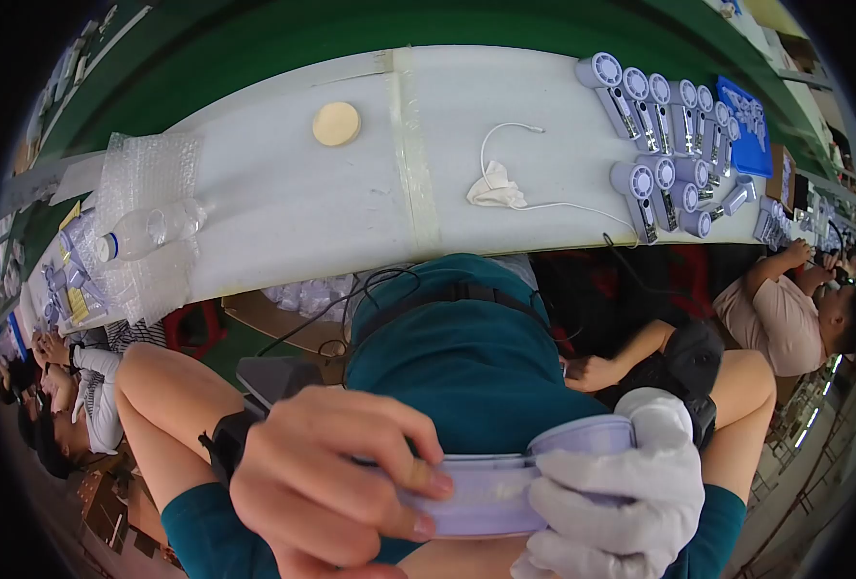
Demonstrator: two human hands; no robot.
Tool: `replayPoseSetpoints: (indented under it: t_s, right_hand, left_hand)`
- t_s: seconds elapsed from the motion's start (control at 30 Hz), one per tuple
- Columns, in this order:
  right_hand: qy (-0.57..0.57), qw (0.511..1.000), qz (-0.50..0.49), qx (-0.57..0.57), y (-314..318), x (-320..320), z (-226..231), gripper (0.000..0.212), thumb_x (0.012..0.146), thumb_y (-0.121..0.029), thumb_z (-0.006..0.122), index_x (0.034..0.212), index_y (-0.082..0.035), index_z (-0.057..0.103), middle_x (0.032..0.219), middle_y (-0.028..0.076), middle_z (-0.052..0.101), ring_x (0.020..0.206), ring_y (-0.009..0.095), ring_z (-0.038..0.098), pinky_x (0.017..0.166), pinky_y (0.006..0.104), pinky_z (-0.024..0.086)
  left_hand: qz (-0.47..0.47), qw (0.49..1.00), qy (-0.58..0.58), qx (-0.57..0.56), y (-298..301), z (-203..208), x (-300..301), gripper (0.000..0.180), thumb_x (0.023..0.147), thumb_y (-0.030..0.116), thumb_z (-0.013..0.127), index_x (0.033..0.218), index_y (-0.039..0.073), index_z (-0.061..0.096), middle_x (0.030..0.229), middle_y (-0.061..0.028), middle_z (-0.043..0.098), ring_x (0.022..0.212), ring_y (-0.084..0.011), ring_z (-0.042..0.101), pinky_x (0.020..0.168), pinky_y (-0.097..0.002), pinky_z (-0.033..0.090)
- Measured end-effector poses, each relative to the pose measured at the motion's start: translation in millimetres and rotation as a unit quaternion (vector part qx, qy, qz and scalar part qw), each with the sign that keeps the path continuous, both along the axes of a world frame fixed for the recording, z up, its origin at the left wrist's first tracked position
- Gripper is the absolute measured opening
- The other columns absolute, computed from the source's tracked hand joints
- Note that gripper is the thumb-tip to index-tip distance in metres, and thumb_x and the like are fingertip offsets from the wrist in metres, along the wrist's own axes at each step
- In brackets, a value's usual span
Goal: Assembling handheld electric fans by snapping plastic housing components and internal parts together at an assembly line.
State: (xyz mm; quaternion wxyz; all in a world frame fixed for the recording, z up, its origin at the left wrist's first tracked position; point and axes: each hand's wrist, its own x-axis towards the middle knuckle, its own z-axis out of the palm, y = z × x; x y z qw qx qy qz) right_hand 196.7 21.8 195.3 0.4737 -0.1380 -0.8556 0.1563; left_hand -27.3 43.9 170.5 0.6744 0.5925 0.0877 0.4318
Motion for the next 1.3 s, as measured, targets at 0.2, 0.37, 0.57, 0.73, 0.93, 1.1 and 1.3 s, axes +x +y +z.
replayPoseSetpoints:
  t_s: [0.2, 0.37, 0.57, 0.73, 0.93, 1.1, 1.3]
  right_hand:
    - [0.026, 0.999, 0.034, -0.005, 0, -6, 0, 0.018, 0.066, -0.012, 0.069, 0.070, -0.004, 0.054, 0.061, 0.014, 0.061, 0.053, 0.025, 0.062, 0.036, 0.0307, 0.036]
    - [0.020, 0.985, 0.128, 0.115, 16, -3, -16, 0.006, 0.070, -0.006, 0.063, 0.072, -0.004, 0.058, 0.072, 0.012, 0.060, 0.061, 0.020, 0.059, 0.046, 0.0282, 0.043]
    - [0.049, 0.983, 0.150, 0.095, 13, -3, -15, 0.006, 0.074, -0.003, 0.059, 0.071, -0.003, 0.054, 0.074, 0.012, 0.059, 0.062, 0.021, 0.060, 0.052, 0.0320, 0.050]
    - [0.101, 0.988, 0.120, -0.007, 11, -2, -6, 0.015, 0.075, -0.001, 0.059, 0.065, -0.002, 0.047, 0.068, 0.014, 0.059, 0.058, 0.025, 0.061, 0.052, 0.0383, 0.055]
    - [-0.001, 0.971, -0.016, -0.239, 4, 6, 8, 0.013, 0.071, -0.012, 0.064, 0.071, -0.002, 0.056, 0.073, 0.009, 0.056, 0.064, 0.021, 0.057, 0.049, 0.0311, 0.043]
    - [0.143, 0.643, -0.117, -0.743, 51, 18, -60, 0.009, 0.077, -0.011, 0.062, 0.078, -0.003, 0.059, 0.077, 0.008, 0.059, 0.066, 0.014, 0.056, 0.060, 0.0249, 0.046]
    - [0.222, 0.279, -0.053, -0.933, 26, 24, -130, 0.025, 0.080, -0.018, 0.061, 0.097, -0.001, 0.057, 0.088, 0.010, 0.059, 0.078, 0.014, 0.058, 0.070, 0.0256, 0.048]
  left_hand:
    - [0.010, 0.999, -0.009, 0.036, -5, 2, -1, 0.016, 0.073, 0.013, 0.058, 0.058, 0.007, 0.052, 0.065, -0.0073, 0.062, 0.061, -0.0224, 0.061, 0.053, -0.0347, 0.051]
    - [0.049, 0.996, -0.068, -0.004, -16, 4, 7, 0.028, 0.067, -0.001, 0.055, 0.046, 0.003, 0.036, 0.063, -0.0117, 0.057, 0.058, -0.0271, 0.056, 0.043, -0.0359, 0.045]
    - [0.072, 0.995, -0.071, -0.004, -20, 5, 12, 0.030, 0.065, -0.004, 0.053, 0.043, 0.003, 0.033, 0.058, -0.0106, 0.054, 0.056, -0.0276, 0.055, 0.040, -0.0349, 0.043]
    - [0.089, 0.994, -0.061, -0.014, -17, 11, 18, 0.030, 0.065, -0.004, 0.052, 0.042, 0.004, 0.034, 0.056, -0.0108, 0.054, 0.056, -0.0275, 0.055, 0.041, -0.0370, 0.044]
    - [0.122, 0.972, 0.164, -0.115, -10, 22, 18, 0.009, 0.072, 0.007, 0.056, 0.064, 0.002, 0.056, 0.069, -0.0077, 0.056, 0.046, -0.0204, 0.050, 0.051, -0.0309, 0.044]
    - [0.059, 0.731, 0.166, -0.659, 50, -37, 34, 0.024, 0.082, 0.029, 0.051, 0.069, 0.009, 0.049, 0.069, -0.0043, 0.050, 0.066, -0.0163, 0.051, 0.059, -0.0271, 0.043]
    - [0.078, 0.813, 0.284, -0.503, 21, -87, 33, 0.021, 0.086, 0.027, 0.051, 0.086, 0.006, 0.054, 0.081, -0.0043, 0.054, 0.082, -0.0169, 0.055, 0.067, -0.0282, 0.045]
